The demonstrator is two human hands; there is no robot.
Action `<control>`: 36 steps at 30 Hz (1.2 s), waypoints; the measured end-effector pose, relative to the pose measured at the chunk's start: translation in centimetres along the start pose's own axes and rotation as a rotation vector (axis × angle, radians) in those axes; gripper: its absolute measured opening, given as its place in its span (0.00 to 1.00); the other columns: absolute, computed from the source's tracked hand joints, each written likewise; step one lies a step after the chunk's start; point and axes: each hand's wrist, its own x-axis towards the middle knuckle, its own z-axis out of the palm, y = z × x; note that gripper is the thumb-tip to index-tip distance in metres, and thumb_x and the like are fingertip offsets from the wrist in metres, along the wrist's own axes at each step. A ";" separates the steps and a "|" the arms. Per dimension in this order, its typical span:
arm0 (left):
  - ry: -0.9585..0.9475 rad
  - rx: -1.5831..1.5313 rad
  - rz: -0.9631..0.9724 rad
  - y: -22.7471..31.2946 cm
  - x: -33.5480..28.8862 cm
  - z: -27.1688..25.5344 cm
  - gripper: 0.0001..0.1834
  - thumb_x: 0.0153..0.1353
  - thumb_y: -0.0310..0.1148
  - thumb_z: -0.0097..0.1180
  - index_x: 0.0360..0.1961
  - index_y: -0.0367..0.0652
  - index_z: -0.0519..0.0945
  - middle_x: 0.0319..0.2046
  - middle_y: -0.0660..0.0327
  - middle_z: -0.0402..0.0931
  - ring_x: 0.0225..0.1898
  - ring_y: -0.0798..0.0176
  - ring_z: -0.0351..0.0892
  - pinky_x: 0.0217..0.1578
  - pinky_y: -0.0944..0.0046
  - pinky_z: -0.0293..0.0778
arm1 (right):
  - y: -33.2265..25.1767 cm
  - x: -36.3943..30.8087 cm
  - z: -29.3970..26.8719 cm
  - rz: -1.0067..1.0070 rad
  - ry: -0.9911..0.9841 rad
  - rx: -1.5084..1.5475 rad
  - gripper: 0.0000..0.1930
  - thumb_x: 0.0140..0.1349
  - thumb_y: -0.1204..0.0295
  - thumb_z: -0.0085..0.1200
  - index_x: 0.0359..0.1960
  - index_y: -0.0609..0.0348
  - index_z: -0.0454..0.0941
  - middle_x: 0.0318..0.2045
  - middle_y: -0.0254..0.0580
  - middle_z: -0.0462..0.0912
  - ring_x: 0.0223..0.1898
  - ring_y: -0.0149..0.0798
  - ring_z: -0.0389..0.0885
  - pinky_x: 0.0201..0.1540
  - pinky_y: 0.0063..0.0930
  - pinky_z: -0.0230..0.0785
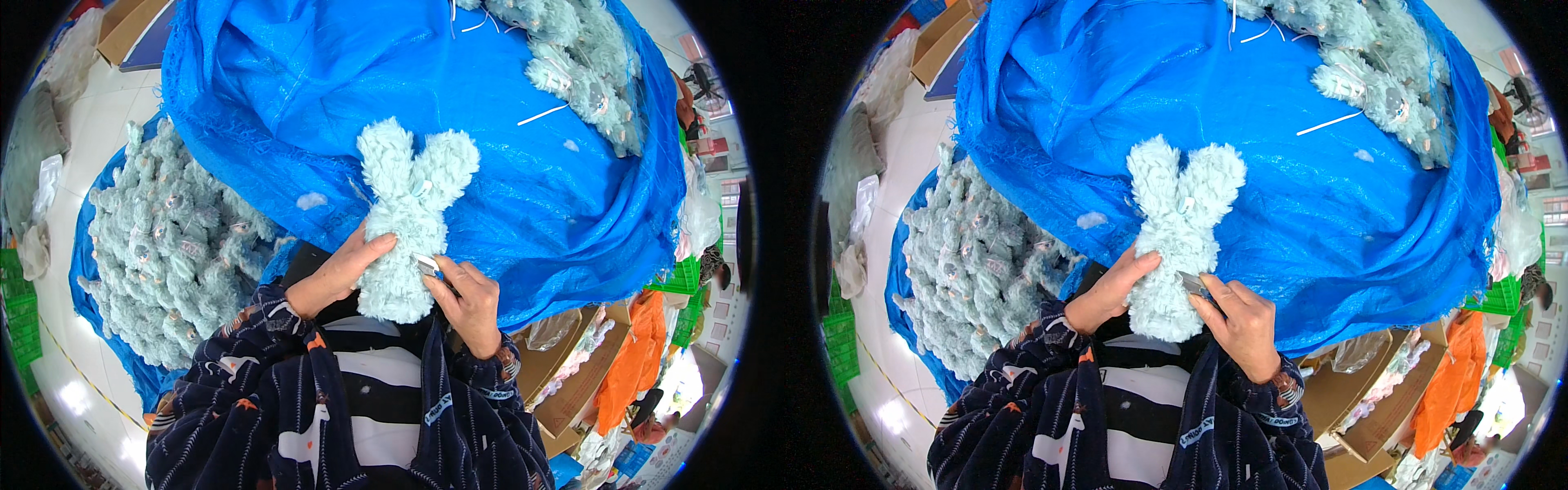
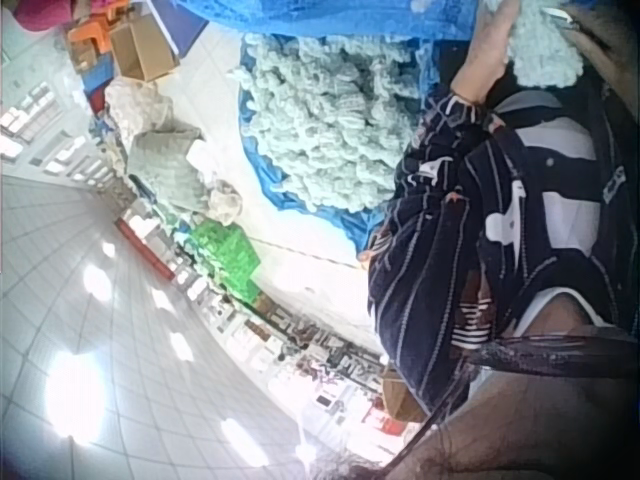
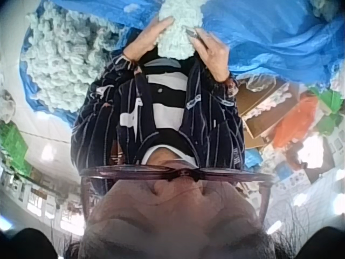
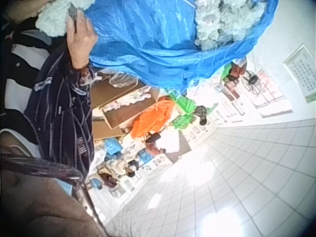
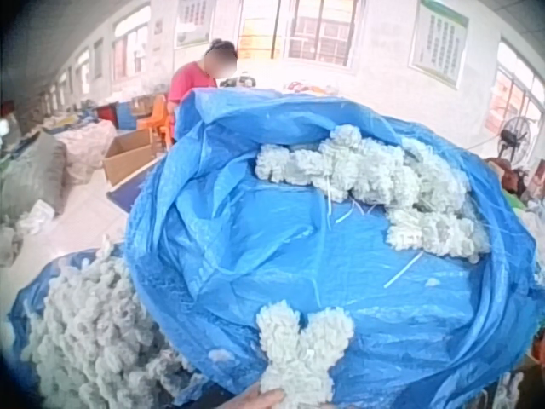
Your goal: The person repeatedly picks up light blue stuffed bunny toys from a large blue sack, fluffs the fur, and ties a white string around the neck. The person handles the toys one at a time, turning them over and adjusting the string before placing them back into the sack.
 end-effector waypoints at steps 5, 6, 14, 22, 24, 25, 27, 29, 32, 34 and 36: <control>0.001 0.000 0.005 -0.3 0.1 -0.1 0.36 0.57 0.41 0.49 0.61 0.38 0.47 0.55 0.55 0.58 0.55 0.61 0.60 0.53 0.62 0.60 | 0.0 -0.1 0.2 0.019 -0.013 0.026 0.14 0.44 0.72 0.61 0.34 0.62 0.77 0.16 0.41 0.70 0.14 0.38 0.68 0.15 0.27 0.59; -0.001 0.003 0.007 -0.3 0.1 -0.2 0.36 0.57 0.41 0.49 0.61 0.38 0.47 0.55 0.55 0.58 0.55 0.61 0.60 0.53 0.62 0.60 | -0.1 0.0 0.2 0.024 -0.013 0.026 0.14 0.44 0.72 0.61 0.33 0.62 0.77 0.16 0.41 0.70 0.14 0.38 0.69 0.15 0.27 0.59; 0.002 0.050 0.055 -0.2 0.0 0.1 0.34 0.58 0.40 0.48 0.60 0.39 0.48 0.55 0.55 0.58 0.55 0.62 0.60 0.53 0.63 0.59 | -0.3 0.0 0.7 0.026 0.014 0.013 0.13 0.44 0.72 0.62 0.33 0.63 0.76 0.16 0.42 0.70 0.14 0.39 0.69 0.15 0.28 0.60; 0.005 0.042 0.057 -0.1 0.1 0.2 0.35 0.58 0.40 0.49 0.61 0.38 0.47 0.55 0.55 0.58 0.55 0.63 0.59 0.54 0.63 0.57 | 0.5 -0.3 1.1 0.005 0.005 0.064 0.13 0.44 0.73 0.62 0.33 0.63 0.77 0.16 0.41 0.71 0.15 0.36 0.69 0.17 0.24 0.60; 0.009 0.038 0.052 -0.1 0.1 0.1 0.35 0.58 0.39 0.49 0.61 0.38 0.47 0.55 0.55 0.58 0.55 0.63 0.59 0.54 0.63 0.58 | 0.7 -0.4 1.1 0.069 0.017 0.208 0.14 0.43 0.74 0.62 0.33 0.64 0.76 0.19 0.39 0.73 0.17 0.31 0.71 0.19 0.21 0.62; 0.013 0.036 0.056 -0.1 0.1 0.1 0.35 0.58 0.39 0.49 0.61 0.38 0.47 0.55 0.55 0.58 0.55 0.63 0.59 0.54 0.63 0.58 | 0.7 -0.6 1.2 0.129 0.056 0.321 0.14 0.43 0.74 0.63 0.33 0.63 0.76 0.20 0.39 0.75 0.19 0.29 0.71 0.20 0.19 0.63; 0.020 0.034 0.062 -0.1 0.2 0.2 0.35 0.58 0.38 0.50 0.61 0.39 0.47 0.55 0.55 0.58 0.55 0.63 0.59 0.53 0.63 0.58 | 0.5 -0.5 1.3 0.207 0.102 0.422 0.16 0.42 0.74 0.64 0.35 0.63 0.75 0.23 0.38 0.76 0.21 0.25 0.72 0.23 0.17 0.64; 0.026 0.037 0.070 -0.6 0.4 0.0 0.36 0.57 0.37 0.50 0.61 0.39 0.47 0.55 0.56 0.58 0.55 0.62 0.60 0.53 0.63 0.59 | -0.5 0.2 1.8 0.245 0.116 0.397 0.18 0.42 0.74 0.64 0.37 0.62 0.74 0.26 0.38 0.78 0.24 0.23 0.72 0.25 0.17 0.66; 0.064 0.073 0.093 -1.4 0.5 0.2 0.37 0.56 0.37 0.52 0.61 0.39 0.47 0.55 0.56 0.58 0.55 0.62 0.60 0.53 0.63 0.59 | 0.1 0.4 3.3 0.105 0.060 0.175 0.16 0.44 0.75 0.63 0.35 0.61 0.73 0.25 0.37 0.77 0.22 0.24 0.71 0.23 0.20 0.65; 0.069 0.054 0.077 -1.3 0.5 0.3 0.37 0.56 0.38 0.53 0.61 0.40 0.47 0.55 0.56 0.58 0.55 0.62 0.59 0.53 0.63 0.59 | 0.7 0.3 3.3 0.131 0.002 0.274 0.13 0.46 0.76 0.61 0.33 0.62 0.72 0.23 0.34 0.75 0.22 0.23 0.70 0.23 0.19 0.63; 0.035 -0.020 0.027 -1.0 0.4 0.3 0.37 0.55 0.38 0.53 0.61 0.40 0.48 0.55 0.56 0.58 0.55 0.61 0.59 0.53 0.62 0.59 | 0.6 -0.1 2.5 0.350 -0.074 0.546 0.10 0.48 0.77 0.59 0.31 0.63 0.72 0.22 0.30 0.74 0.22 0.23 0.69 0.23 0.18 0.62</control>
